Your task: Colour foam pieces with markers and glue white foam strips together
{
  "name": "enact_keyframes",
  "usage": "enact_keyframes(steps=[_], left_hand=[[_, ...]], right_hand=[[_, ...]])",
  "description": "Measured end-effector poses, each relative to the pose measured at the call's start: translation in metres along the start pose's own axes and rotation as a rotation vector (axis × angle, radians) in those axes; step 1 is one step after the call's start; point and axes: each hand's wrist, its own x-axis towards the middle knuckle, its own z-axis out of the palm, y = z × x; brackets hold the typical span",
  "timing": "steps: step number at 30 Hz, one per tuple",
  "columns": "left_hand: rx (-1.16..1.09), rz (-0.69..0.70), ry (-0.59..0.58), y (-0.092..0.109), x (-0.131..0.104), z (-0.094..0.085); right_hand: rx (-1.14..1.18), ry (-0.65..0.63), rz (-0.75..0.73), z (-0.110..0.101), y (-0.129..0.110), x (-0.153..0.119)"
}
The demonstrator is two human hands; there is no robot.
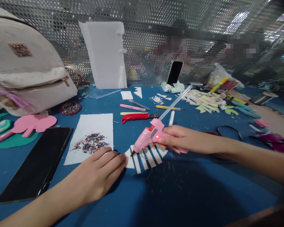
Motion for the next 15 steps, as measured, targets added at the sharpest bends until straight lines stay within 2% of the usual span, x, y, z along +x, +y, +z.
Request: enact_keyframes(steps=[15], left_hand=[[-0.009,-0.003,-0.005,0.0007,-0.0011,0.0014]], right_hand=[[-0.019,0.002,-0.001,-0.0009,-0.0051,-0.0014]])
